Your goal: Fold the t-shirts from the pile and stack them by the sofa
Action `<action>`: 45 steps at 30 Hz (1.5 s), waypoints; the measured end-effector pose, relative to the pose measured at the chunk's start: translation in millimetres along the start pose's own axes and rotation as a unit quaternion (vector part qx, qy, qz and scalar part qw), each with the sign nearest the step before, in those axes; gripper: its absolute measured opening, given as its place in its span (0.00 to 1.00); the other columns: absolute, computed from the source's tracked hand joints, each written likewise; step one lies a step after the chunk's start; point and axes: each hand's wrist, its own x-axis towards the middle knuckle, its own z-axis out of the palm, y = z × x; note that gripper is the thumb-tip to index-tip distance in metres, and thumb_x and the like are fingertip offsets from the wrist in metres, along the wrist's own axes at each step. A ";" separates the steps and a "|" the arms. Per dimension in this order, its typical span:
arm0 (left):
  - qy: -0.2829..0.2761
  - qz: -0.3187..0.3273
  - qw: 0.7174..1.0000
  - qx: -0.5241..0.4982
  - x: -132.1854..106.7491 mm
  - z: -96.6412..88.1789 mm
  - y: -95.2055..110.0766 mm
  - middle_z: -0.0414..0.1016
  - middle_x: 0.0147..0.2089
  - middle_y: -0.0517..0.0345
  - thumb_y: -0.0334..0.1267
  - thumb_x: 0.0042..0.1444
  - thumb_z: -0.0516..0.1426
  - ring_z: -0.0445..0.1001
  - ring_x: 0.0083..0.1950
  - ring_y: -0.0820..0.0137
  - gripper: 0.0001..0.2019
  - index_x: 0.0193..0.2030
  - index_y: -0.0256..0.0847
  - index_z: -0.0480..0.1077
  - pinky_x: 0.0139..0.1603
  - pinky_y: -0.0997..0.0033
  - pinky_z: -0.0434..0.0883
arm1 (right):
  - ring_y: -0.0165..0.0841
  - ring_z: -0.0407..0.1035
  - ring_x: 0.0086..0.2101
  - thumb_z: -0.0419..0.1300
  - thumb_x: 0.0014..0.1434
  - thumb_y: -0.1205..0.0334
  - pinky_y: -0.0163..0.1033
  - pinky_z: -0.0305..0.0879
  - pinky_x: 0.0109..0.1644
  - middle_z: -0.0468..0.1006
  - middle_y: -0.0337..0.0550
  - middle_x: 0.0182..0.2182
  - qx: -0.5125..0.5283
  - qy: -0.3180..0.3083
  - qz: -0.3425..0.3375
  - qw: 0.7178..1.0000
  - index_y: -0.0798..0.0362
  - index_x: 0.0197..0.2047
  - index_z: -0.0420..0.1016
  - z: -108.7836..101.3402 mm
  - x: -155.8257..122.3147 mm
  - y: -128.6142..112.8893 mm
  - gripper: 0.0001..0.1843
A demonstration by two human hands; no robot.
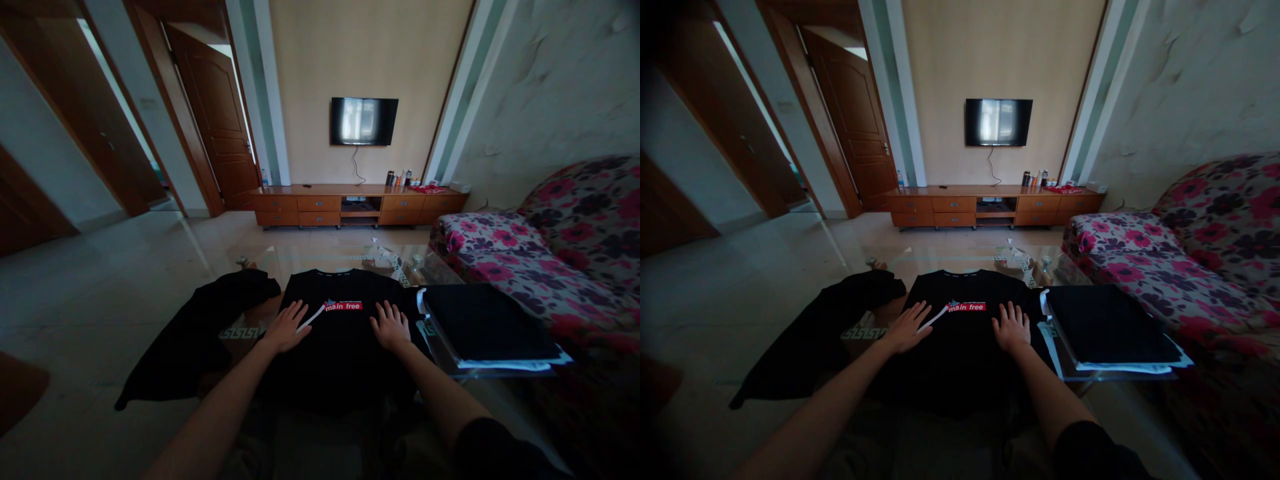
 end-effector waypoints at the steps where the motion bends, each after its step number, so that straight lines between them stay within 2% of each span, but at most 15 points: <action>1: -0.003 -0.002 1.000 -0.010 1.5 0.5 -1.7 0.43 0.79 0.51 0.64 0.64 0.46 0.41 0.79 0.56 0.39 0.76 0.45 0.52 0.75 0.53 0.46 | 0.45 0.34 0.73 0.39 0.70 0.41 0.56 0.33 0.72 0.43 0.45 0.76 -0.001 0.004 -0.001 1.000 0.46 0.77 0.48 1.1 0.3 0.4 0.37; 4: 0.000 -0.026 0.996 -0.083 9.5 -8.6 -9.7 0.50 0.77 0.51 0.60 0.67 0.43 0.48 0.78 0.60 0.34 0.73 0.43 0.58 0.75 0.57 0.49 | 0.45 0.35 0.73 0.40 0.70 0.41 0.56 0.33 0.72 0.43 0.45 0.75 -0.004 0.011 -0.006 1.000 0.47 0.76 0.49 4.3 1.5 1.8 0.37; 7: 0.091 -0.114 0.977 -0.152 13.4 -25.4 -28.2 0.62 0.73 0.49 0.50 0.71 0.33 0.58 0.74 0.67 0.32 0.70 0.38 0.62 0.73 0.64 0.55 | 0.45 0.35 0.73 0.39 0.70 0.40 0.56 0.33 0.72 0.44 0.45 0.75 -0.004 0.012 -0.008 1.000 0.46 0.77 0.49 5.8 2.5 2.6 0.37; 9: 0.133 -0.169 0.966 -0.143 8.8 -32.7 -42.5 0.64 0.72 0.49 0.48 0.71 0.33 0.60 0.73 0.68 0.31 0.70 0.36 0.62 0.72 0.66 0.57 | 0.45 0.35 0.73 0.39 0.71 0.40 0.56 0.33 0.72 0.43 0.45 0.76 -0.004 0.009 -0.007 1.000 0.46 0.77 0.48 5.8 3.0 2.5 0.37; 11: 0.113 -0.168 0.974 -0.102 -0.5 -33.9 -52.8 0.60 0.74 0.51 0.47 0.71 0.37 0.56 0.75 0.67 0.29 0.71 0.38 0.60 0.73 0.63 0.54 | 0.45 0.34 0.73 0.38 0.71 0.40 0.56 0.32 0.72 0.42 0.45 0.76 -0.005 0.003 -0.006 1.000 0.46 0.77 0.48 5.6 3.3 2.2 0.37; 14: 0.040 -0.079 0.995 -0.036 -15.6 -27.1 -56.5 0.52 0.77 0.55 0.49 0.70 0.43 0.48 0.78 0.65 0.29 0.74 0.43 0.56 0.75 0.59 0.48 | 0.45 0.34 0.73 0.38 0.71 0.40 0.56 0.32 0.72 0.42 0.44 0.76 -0.004 0.001 -0.005 1.000 0.45 0.77 0.48 5.4 3.4 1.7 0.37; 16: 0.003 -0.039 0.999 -0.014 -21.9 -21.6 -54.1 0.49 0.78 0.57 0.49 0.69 0.43 0.46 0.78 0.65 0.30 0.75 0.46 0.54 0.75 0.59 0.47 | 0.45 0.34 0.73 0.38 0.70 0.39 0.56 0.32 0.72 0.42 0.44 0.76 -0.003 0.005 -0.006 1.000 0.45 0.77 0.48 5.3 3.2 1.6 0.37; 18: -0.019 -0.043 0.999 -0.003 -24.6 -18.4 -51.4 0.48 0.78 0.57 0.49 0.70 0.41 0.45 0.78 0.66 0.30 0.76 0.47 0.52 0.76 0.59 0.44 | 0.45 0.34 0.73 0.38 0.71 0.40 0.56 0.32 0.72 0.43 0.44 0.76 -0.002 0.008 -0.009 1.000 0.45 0.77 0.47 4.6 2.8 1.5 0.37; 25: -0.014 -0.106 0.994 0.020 -26.4 -24.7 -54.8 0.51 0.77 0.61 0.46 0.67 0.46 0.43 0.79 0.65 0.28 0.74 0.53 0.56 0.76 0.55 0.38 | 0.43 0.33 0.73 0.40 0.71 0.42 0.55 0.32 0.72 0.43 0.44 0.76 0.014 -0.001 -0.038 0.999 0.46 0.76 0.49 -0.5 0.3 2.3 0.35; 29: 0.021 -0.096 0.994 0.057 -18.5 -29.8 -47.4 0.52 0.77 0.58 0.41 0.60 0.53 0.43 0.79 0.62 0.26 0.67 0.48 0.67 0.77 0.53 0.37 | 0.41 0.41 0.71 0.43 0.71 0.48 0.51 0.39 0.71 0.49 0.42 0.74 0.045 0.025 -0.086 0.995 0.45 0.71 0.62 -10.9 1.8 3.3 0.29; 32: 0.066 -0.080 0.992 0.065 -7.2 -26.0 -32.5 0.51 0.77 0.52 0.42 0.62 0.53 0.44 0.79 0.60 0.23 0.63 0.41 0.70 0.77 0.54 0.39 | 0.45 0.48 0.68 0.44 0.71 0.53 0.52 0.46 0.68 0.55 0.48 0.71 0.077 0.118 -0.010 0.990 0.47 0.67 0.66 -26.7 7.3 6.4 0.26; 36: 0.056 -0.034 0.998 0.013 2.9 -11.6 -22.5 0.49 0.78 0.52 0.49 0.68 0.46 0.47 0.78 0.60 0.28 0.71 0.40 0.62 0.76 0.56 0.47 | 0.55 0.56 0.62 0.46 0.68 0.54 0.58 0.57 0.61 0.62 0.64 0.63 0.124 0.219 0.215 0.944 0.56 0.66 0.63 -42.7 19.7 17.9 0.27; 38: 0.032 -0.028 0.999 -0.008 4.7 -5.6 -26.6 0.49 0.78 0.53 0.51 0.68 0.46 0.47 0.78 0.60 0.30 0.73 0.43 0.58 0.75 0.56 0.49 | 0.57 0.58 0.61 0.50 0.66 0.53 0.58 0.61 0.58 0.63 0.67 0.61 0.148 0.205 0.285 0.924 0.58 0.65 0.61 -43.2 25.7 26.4 0.28; 40: 0.018 -0.036 0.999 -0.019 5.3 -2.8 -34.5 0.51 0.77 0.53 0.52 0.68 0.47 0.48 0.78 0.59 0.30 0.74 0.45 0.57 0.75 0.56 0.50 | 0.57 0.61 0.59 0.54 0.62 0.55 0.56 0.64 0.56 0.63 0.69 0.60 0.165 0.171 0.314 0.919 0.59 0.65 0.60 -40.3 30.8 35.5 0.31; 45: 0.015 -0.035 0.999 -0.021 3.6 -4.7 -50.2 0.51 0.77 0.55 0.53 0.67 0.49 0.48 0.78 0.60 0.31 0.73 0.47 0.58 0.75 0.57 0.49 | 0.53 0.70 0.54 0.60 0.56 0.56 0.50 0.67 0.55 0.71 0.72 0.54 0.184 0.104 0.298 0.931 0.66 0.61 0.66 -38.0 43.1 55.6 0.33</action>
